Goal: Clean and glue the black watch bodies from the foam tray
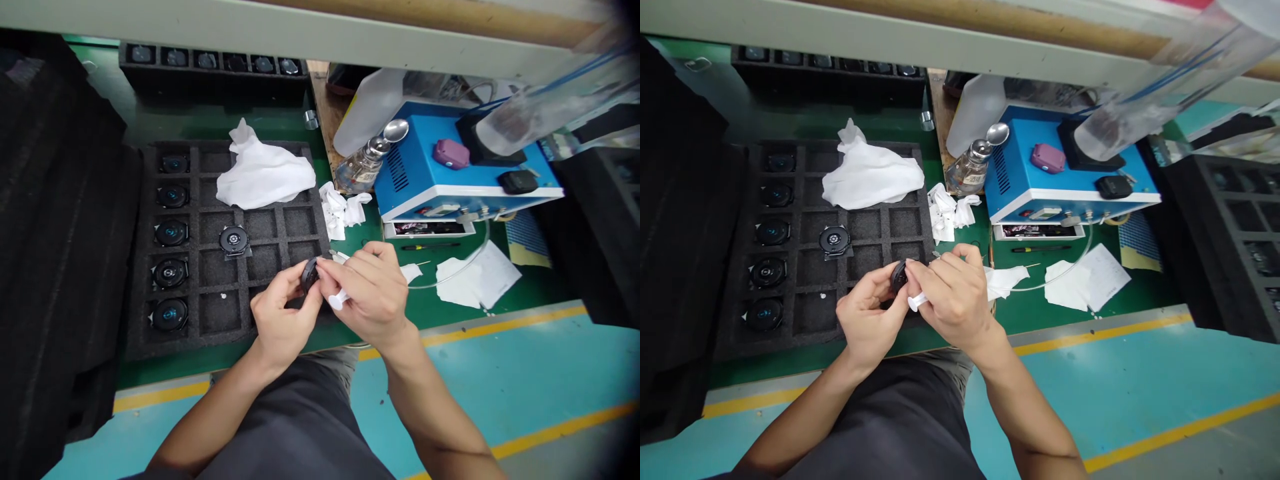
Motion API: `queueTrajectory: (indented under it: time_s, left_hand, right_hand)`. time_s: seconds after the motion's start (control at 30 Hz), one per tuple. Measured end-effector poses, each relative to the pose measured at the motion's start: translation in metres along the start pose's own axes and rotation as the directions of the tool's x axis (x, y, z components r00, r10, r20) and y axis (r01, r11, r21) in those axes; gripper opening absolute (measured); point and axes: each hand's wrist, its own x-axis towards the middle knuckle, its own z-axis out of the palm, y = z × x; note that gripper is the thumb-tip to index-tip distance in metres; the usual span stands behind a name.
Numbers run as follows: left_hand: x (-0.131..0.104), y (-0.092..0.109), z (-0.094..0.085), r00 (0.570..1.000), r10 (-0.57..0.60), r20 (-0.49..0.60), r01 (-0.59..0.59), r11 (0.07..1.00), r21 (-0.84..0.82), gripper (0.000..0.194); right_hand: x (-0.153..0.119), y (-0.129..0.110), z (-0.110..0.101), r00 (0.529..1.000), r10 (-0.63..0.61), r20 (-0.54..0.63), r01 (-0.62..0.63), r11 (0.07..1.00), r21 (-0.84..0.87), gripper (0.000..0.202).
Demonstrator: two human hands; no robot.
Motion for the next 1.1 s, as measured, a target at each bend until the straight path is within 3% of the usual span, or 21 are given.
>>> queueTrajectory:
  time_s: [0.3,0.5,0.73,0.9,1.1]
  left_hand:
    - [0.006,0.009,0.004,0.983,-0.182,0.03,0.184,0.968,-0.168,0.027]
    - [0.004,0.005,0.004,0.992,-0.126,0.012,0.126,0.988,-0.093,0.03]
    - [0.002,0.004,0.003,0.997,-0.08,0.023,0.082,0.993,-0.08,0.028]
    - [0.003,0.007,0.004,0.979,-0.193,0.06,0.2,0.965,-0.17,0.027]
    - [0.011,0.011,0.002,0.943,-0.329,0.053,0.33,0.899,-0.286,0.029]
  right_hand:
    - [0.003,0.002,-0.007,0.999,0.016,0.029,-0.015,0.999,-0.036,0.007]
    - [0.007,-0.005,-0.016,0.994,0.03,0.107,-0.023,0.997,-0.068,0.007]
    - [0.01,-0.002,-0.016,0.981,0.065,0.182,-0.068,0.998,0.011,0.01]
    - [0.011,0.001,-0.014,0.982,0.054,0.181,-0.066,0.996,0.062,0.012]
    - [0.006,0.019,-0.027,0.989,0.066,0.13,-0.061,0.997,-0.041,0.012]
